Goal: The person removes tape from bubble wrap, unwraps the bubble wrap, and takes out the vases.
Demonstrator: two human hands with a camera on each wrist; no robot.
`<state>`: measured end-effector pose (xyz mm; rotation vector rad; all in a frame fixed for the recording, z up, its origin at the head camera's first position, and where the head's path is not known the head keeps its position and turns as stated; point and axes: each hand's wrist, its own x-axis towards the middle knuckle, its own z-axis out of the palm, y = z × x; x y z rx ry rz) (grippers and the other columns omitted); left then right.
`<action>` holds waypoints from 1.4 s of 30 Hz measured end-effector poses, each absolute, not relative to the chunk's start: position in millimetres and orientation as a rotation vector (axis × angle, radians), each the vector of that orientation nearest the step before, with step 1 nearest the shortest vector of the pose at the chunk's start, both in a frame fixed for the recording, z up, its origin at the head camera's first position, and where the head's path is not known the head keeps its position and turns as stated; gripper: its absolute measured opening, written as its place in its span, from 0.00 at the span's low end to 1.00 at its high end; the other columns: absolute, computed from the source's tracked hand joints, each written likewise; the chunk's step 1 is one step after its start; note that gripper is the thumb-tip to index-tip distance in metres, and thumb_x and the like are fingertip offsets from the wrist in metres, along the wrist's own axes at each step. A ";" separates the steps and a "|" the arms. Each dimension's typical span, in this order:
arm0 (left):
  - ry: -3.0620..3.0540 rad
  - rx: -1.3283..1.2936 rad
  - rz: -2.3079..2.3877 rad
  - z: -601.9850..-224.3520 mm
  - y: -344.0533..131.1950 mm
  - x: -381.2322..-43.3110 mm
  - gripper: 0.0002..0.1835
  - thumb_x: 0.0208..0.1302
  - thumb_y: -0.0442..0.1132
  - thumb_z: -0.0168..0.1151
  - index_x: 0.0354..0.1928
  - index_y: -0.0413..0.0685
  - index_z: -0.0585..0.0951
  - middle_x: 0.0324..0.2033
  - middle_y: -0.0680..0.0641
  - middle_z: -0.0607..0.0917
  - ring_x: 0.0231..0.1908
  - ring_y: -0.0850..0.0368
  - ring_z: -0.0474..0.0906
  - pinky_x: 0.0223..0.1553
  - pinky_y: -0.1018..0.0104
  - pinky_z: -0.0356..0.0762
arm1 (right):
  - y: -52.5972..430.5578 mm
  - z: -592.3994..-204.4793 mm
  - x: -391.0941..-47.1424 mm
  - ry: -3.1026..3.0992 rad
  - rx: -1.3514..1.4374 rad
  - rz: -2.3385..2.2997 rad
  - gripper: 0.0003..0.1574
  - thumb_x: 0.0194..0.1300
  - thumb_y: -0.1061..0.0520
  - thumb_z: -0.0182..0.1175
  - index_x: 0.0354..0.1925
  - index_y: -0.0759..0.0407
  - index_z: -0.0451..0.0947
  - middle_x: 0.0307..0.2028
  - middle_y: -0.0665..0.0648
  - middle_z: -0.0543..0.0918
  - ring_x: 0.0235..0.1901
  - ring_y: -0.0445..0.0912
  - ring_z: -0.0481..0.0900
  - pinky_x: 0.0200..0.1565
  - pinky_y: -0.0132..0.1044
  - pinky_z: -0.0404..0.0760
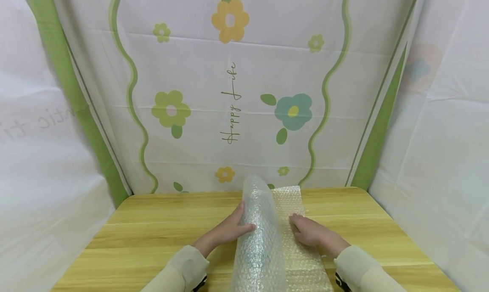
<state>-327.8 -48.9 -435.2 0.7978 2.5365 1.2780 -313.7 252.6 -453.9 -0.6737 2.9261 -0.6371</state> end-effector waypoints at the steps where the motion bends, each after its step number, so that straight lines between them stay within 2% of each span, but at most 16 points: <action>1: 2.538 0.798 1.275 -435.2 -49.0 -327.9 0.56 0.65 0.61 0.58 0.75 0.39 0.35 0.75 0.38 0.37 0.73 0.43 0.35 0.70 0.46 0.40 | 252.4 -453.5 -313.9 2.920 -0.676 -0.629 0.24 0.69 0.65 0.53 0.59 0.79 0.67 0.65 0.79 0.62 0.67 0.69 0.56 0.66 0.59 0.55; 3: 2.541 0.797 1.271 -435.1 -49.2 -327.9 0.56 0.65 0.61 0.58 0.75 0.39 0.35 0.75 0.38 0.37 0.73 0.43 0.35 0.70 0.45 0.40 | 252.3 -453.4 -315.0 2.911 -0.673 -0.604 0.18 0.70 0.60 0.55 0.50 0.75 0.71 0.64 0.79 0.62 0.67 0.69 0.56 0.66 0.59 0.55; 4: 2.542 0.797 1.269 -435.2 -49.3 -328.1 0.56 0.65 0.61 0.58 0.75 0.39 0.35 0.75 0.39 0.37 0.73 0.43 0.35 0.70 0.45 0.40 | 252.3 -453.7 -315.7 2.904 -0.671 -0.598 0.19 0.70 0.58 0.56 0.50 0.73 0.72 0.64 0.79 0.62 0.67 0.69 0.56 0.66 0.59 0.55; 7: 2.539 0.800 1.269 -435.6 -49.5 -328.4 0.56 0.65 0.61 0.58 0.75 0.39 0.35 0.75 0.39 0.37 0.73 0.42 0.35 0.70 0.45 0.40 | 251.7 -452.2 -315.9 2.880 -0.628 -0.580 0.31 0.69 0.48 0.59 0.52 0.75 0.71 0.66 0.79 0.60 0.68 0.68 0.54 0.67 0.58 0.54; 10: 2.538 0.804 1.269 -436.1 -49.7 -329.0 0.56 0.65 0.61 0.58 0.75 0.38 0.35 0.75 0.38 0.37 0.73 0.42 0.35 0.70 0.45 0.40 | 251.2 -451.8 -315.0 2.858 -0.575 -0.576 0.47 0.66 0.41 0.60 0.67 0.75 0.61 0.68 0.78 0.55 0.69 0.67 0.52 0.68 0.58 0.52; 13: 2.542 0.809 1.261 -436.4 -49.9 -329.5 0.56 0.65 0.61 0.58 0.75 0.38 0.35 0.75 0.38 0.37 0.73 0.41 0.35 0.70 0.45 0.41 | 250.9 -452.7 -314.0 2.853 -0.558 -0.544 0.52 0.65 0.37 0.60 0.69 0.74 0.59 0.69 0.77 0.53 0.70 0.67 0.51 0.68 0.57 0.52; 30: 2.542 0.820 1.261 -436.0 -49.5 -330.2 0.56 0.65 0.60 0.58 0.75 0.37 0.35 0.74 0.38 0.37 0.73 0.42 0.35 0.70 0.46 0.41 | 250.5 -457.4 -311.1 2.896 -0.608 -0.385 0.53 0.66 0.33 0.55 0.70 0.72 0.58 0.70 0.75 0.55 0.70 0.64 0.52 0.68 0.55 0.55; 42: 2.555 0.848 1.267 -434.8 -48.3 -329.6 0.57 0.64 0.60 0.59 0.75 0.38 0.35 0.74 0.38 0.37 0.73 0.44 0.35 0.70 0.46 0.40 | 249.7 -456.8 -310.7 2.911 -0.625 -0.373 0.52 0.66 0.34 0.56 0.69 0.73 0.59 0.69 0.76 0.56 0.70 0.65 0.53 0.67 0.55 0.55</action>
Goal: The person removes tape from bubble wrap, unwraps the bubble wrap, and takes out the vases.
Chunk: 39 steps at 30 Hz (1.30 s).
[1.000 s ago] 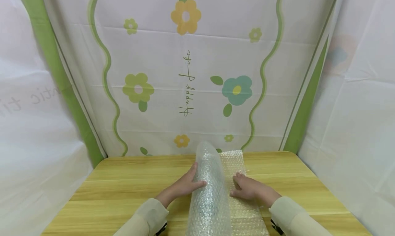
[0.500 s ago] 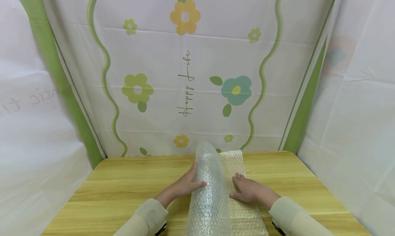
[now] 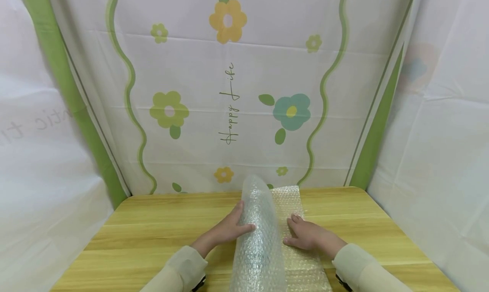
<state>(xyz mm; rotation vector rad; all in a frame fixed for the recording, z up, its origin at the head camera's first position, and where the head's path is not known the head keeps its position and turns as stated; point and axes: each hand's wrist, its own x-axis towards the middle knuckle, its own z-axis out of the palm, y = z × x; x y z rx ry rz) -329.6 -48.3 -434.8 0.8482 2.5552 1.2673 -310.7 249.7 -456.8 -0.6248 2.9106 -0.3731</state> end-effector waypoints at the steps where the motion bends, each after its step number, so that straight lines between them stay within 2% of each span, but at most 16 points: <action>1: 2.555 0.854 1.270 -434.9 -48.2 -329.7 0.57 0.64 0.60 0.60 0.75 0.38 0.35 0.74 0.38 0.36 0.73 0.44 0.34 0.70 0.46 0.40 | 249.8 -456.7 -310.6 2.910 -0.629 -0.375 0.52 0.66 0.35 0.57 0.69 0.74 0.59 0.69 0.76 0.56 0.70 0.66 0.53 0.67 0.56 0.55; 10: 2.606 0.952 1.244 -431.4 -45.7 -329.1 0.52 0.65 0.54 0.59 0.76 0.37 0.39 0.75 0.37 0.37 0.73 0.42 0.33 0.69 0.44 0.40 | 249.8 -456.6 -310.2 2.900 -0.615 -0.391 0.53 0.66 0.34 0.56 0.69 0.73 0.59 0.69 0.75 0.55 0.70 0.64 0.52 0.67 0.55 0.56; 15: 2.647 0.946 1.199 -430.0 -41.9 -327.4 0.51 0.66 0.56 0.57 0.76 0.38 0.41 0.75 0.36 0.38 0.73 0.43 0.34 0.69 0.42 0.41 | 250.1 -455.7 -309.7 2.899 -0.625 -0.402 0.52 0.66 0.34 0.56 0.69 0.73 0.59 0.69 0.76 0.55 0.70 0.64 0.52 0.67 0.55 0.56; 19: 2.700 0.890 1.167 -429.5 -35.6 -325.6 0.55 0.63 0.64 0.57 0.76 0.38 0.41 0.74 0.35 0.39 0.73 0.41 0.36 0.68 0.41 0.44 | 249.7 -454.7 -309.2 2.893 -0.621 -0.417 0.53 0.66 0.34 0.57 0.69 0.73 0.59 0.69 0.76 0.55 0.70 0.65 0.52 0.67 0.55 0.56; 25: 2.791 0.767 1.073 -428.8 -25.8 -319.8 0.64 0.54 0.74 0.58 0.76 0.40 0.40 0.74 0.34 0.38 0.71 0.36 0.44 0.65 0.38 0.54 | 249.6 -454.7 -308.8 2.896 -0.620 -0.409 0.53 0.66 0.34 0.56 0.69 0.73 0.59 0.69 0.76 0.55 0.70 0.65 0.53 0.67 0.55 0.56; 29: 2.812 0.698 1.038 -426.6 -22.1 -314.4 0.67 0.50 0.75 0.60 0.76 0.41 0.39 0.74 0.34 0.38 0.68 0.31 0.53 0.60 0.36 0.62 | 249.7 -454.6 -308.6 2.895 -0.619 -0.417 0.53 0.66 0.34 0.57 0.69 0.73 0.59 0.69 0.76 0.55 0.70 0.65 0.52 0.67 0.56 0.56; 32: 2.826 0.686 1.028 -426.1 -20.5 -313.0 0.68 0.48 0.75 0.62 0.76 0.41 0.39 0.74 0.33 0.38 0.66 0.29 0.56 0.57 0.35 0.66 | 249.6 -454.1 -308.3 2.892 -0.616 -0.418 0.53 0.66 0.34 0.57 0.69 0.73 0.59 0.69 0.76 0.55 0.70 0.65 0.52 0.67 0.56 0.56; 39: 2.806 0.682 1.095 -426.4 -20.9 -313.2 0.68 0.48 0.72 0.65 0.76 0.41 0.39 0.74 0.32 0.38 0.68 0.29 0.53 0.59 0.35 0.63 | 248.9 -452.7 -307.9 2.887 -0.611 -0.416 0.52 0.66 0.35 0.57 0.69 0.73 0.59 0.69 0.76 0.55 0.70 0.65 0.52 0.67 0.55 0.56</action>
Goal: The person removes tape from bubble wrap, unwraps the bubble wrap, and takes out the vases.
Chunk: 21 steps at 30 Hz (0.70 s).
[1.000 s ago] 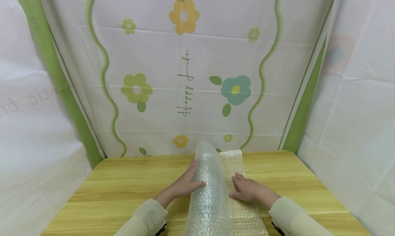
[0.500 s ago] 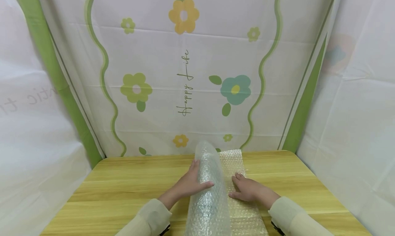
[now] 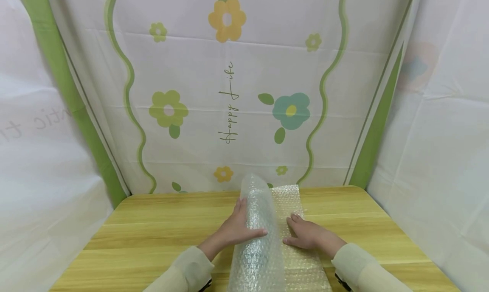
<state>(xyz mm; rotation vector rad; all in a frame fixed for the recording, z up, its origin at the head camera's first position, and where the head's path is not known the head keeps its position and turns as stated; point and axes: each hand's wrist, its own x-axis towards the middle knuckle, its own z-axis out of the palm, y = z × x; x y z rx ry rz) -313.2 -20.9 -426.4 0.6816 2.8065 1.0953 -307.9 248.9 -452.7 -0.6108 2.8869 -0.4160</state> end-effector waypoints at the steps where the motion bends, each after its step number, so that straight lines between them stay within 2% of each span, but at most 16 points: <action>1: 2.797 0.682 1.111 -426.4 -21.4 -313.2 0.68 0.48 0.72 0.66 0.76 0.41 0.39 0.74 0.33 0.38 0.68 0.30 0.52 0.60 0.35 0.62 | 248.8 -452.7 -308.1 2.887 -0.611 -0.415 0.52 0.66 0.35 0.57 0.69 0.73 0.59 0.69 0.76 0.55 0.70 0.65 0.52 0.67 0.55 0.56; 7: 2.770 0.694 1.166 -428.4 -24.3 -314.9 0.67 0.49 0.69 0.67 0.76 0.41 0.39 0.74 0.36 0.36 0.71 0.35 0.44 0.64 0.37 0.55 | 248.9 -453.6 -308.8 2.895 -0.609 -0.401 0.51 0.67 0.35 0.57 0.68 0.73 0.60 0.69 0.76 0.56 0.70 0.65 0.53 0.67 0.55 0.56; 18: 2.743 0.727 1.240 -428.8 -30.7 -315.7 0.68 0.49 0.66 0.69 0.76 0.39 0.38 0.74 0.37 0.36 0.72 0.39 0.38 0.67 0.40 0.47 | 248.6 -452.1 -307.1 2.892 -0.603 -0.415 0.51 0.67 0.35 0.57 0.69 0.73 0.59 0.69 0.75 0.55 0.70 0.64 0.52 0.68 0.55 0.55; 21: 2.735 0.748 1.271 -429.7 -33.8 -316.0 0.68 0.49 0.65 0.69 0.76 0.39 0.38 0.74 0.37 0.37 0.72 0.39 0.40 0.67 0.40 0.48 | 248.4 -452.3 -306.8 2.887 -0.599 -0.419 0.51 0.67 0.36 0.57 0.69 0.73 0.59 0.70 0.75 0.55 0.70 0.64 0.52 0.68 0.54 0.55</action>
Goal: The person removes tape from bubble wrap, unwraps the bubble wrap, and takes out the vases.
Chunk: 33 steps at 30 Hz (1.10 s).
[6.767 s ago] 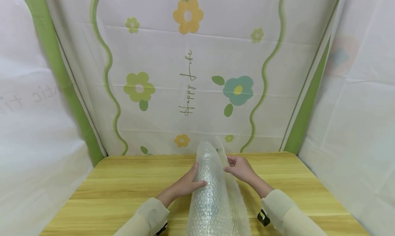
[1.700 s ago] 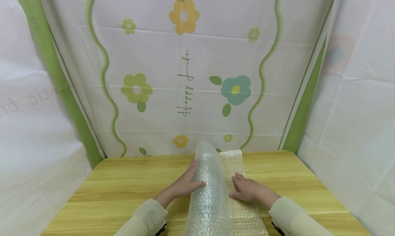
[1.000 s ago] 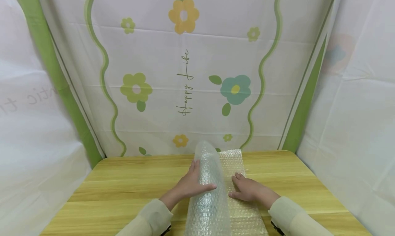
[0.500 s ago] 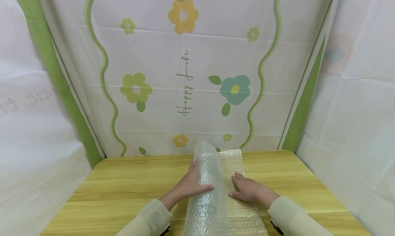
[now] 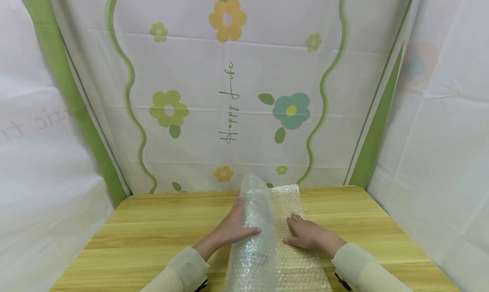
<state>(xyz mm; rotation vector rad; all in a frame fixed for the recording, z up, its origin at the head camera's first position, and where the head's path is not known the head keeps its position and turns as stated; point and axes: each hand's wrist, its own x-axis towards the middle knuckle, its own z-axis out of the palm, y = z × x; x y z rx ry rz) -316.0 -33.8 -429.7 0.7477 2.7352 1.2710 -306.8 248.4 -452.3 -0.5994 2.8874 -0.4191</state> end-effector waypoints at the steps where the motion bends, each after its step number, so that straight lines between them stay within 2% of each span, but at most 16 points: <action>1: 2.734 0.757 1.284 -430.4 -34.9 -316.6 0.68 0.49 0.65 0.70 0.76 0.39 0.38 0.74 0.37 0.38 0.72 0.39 0.42 0.67 0.40 0.49 | 248.5 -452.4 -306.9 2.887 -0.600 -0.419 0.51 0.67 0.36 0.57 0.69 0.73 0.59 0.70 0.75 0.54 0.70 0.64 0.52 0.68 0.54 0.55; 5: 2.729 0.785 1.308 -432.4 -40.7 -318.1 0.67 0.50 0.63 0.70 0.76 0.40 0.37 0.74 0.36 0.40 0.71 0.36 0.45 0.65 0.38 0.50 | 248.7 -453.2 -307.5 2.890 -0.607 -0.415 0.51 0.67 0.36 0.57 0.69 0.73 0.59 0.70 0.75 0.54 0.70 0.64 0.51 0.68 0.54 0.55; 10: 2.722 0.778 1.296 -434.0 -48.6 -319.3 0.65 0.53 0.63 0.68 0.76 0.39 0.37 0.74 0.37 0.37 0.72 0.38 0.39 0.68 0.40 0.45 | 248.7 -453.5 -308.1 2.893 -0.618 -0.413 0.51 0.67 0.36 0.57 0.69 0.73 0.59 0.70 0.75 0.54 0.70 0.64 0.52 0.68 0.55 0.54; 18: 2.679 0.795 1.327 -434.9 -56.8 -322.1 0.61 0.58 0.59 0.66 0.75 0.37 0.36 0.74 0.36 0.36 0.73 0.40 0.35 0.68 0.40 0.41 | 249.8 -453.7 -308.7 2.889 -0.614 -0.415 0.52 0.67 0.35 0.56 0.69 0.72 0.59 0.70 0.75 0.54 0.70 0.64 0.51 0.68 0.55 0.54; 27: 2.739 0.942 1.261 -433.6 -56.3 -321.2 0.56 0.57 0.56 0.65 0.76 0.40 0.44 0.75 0.36 0.37 0.73 0.39 0.34 0.66 0.35 0.46 | 250.3 -454.6 -309.2 2.887 -0.611 -0.416 0.52 0.66 0.34 0.56 0.69 0.73 0.58 0.70 0.75 0.54 0.70 0.65 0.51 0.68 0.55 0.54; 30: 2.780 0.975 1.203 -430.5 -53.8 -320.0 0.53 0.58 0.52 0.63 0.76 0.39 0.46 0.75 0.38 0.39 0.73 0.41 0.34 0.66 0.37 0.46 | 250.5 -453.2 -308.4 2.883 -0.616 -0.423 0.52 0.66 0.35 0.57 0.69 0.73 0.58 0.70 0.76 0.54 0.70 0.65 0.51 0.68 0.56 0.54; 33: 2.838 0.997 1.144 -426.0 -49.8 -318.2 0.50 0.57 0.48 0.61 0.75 0.34 0.47 0.75 0.36 0.42 0.73 0.41 0.37 0.68 0.42 0.46 | 250.5 -451.8 -307.8 2.877 -0.617 -0.429 0.53 0.66 0.35 0.56 0.69 0.74 0.58 0.70 0.76 0.54 0.70 0.66 0.51 0.68 0.56 0.54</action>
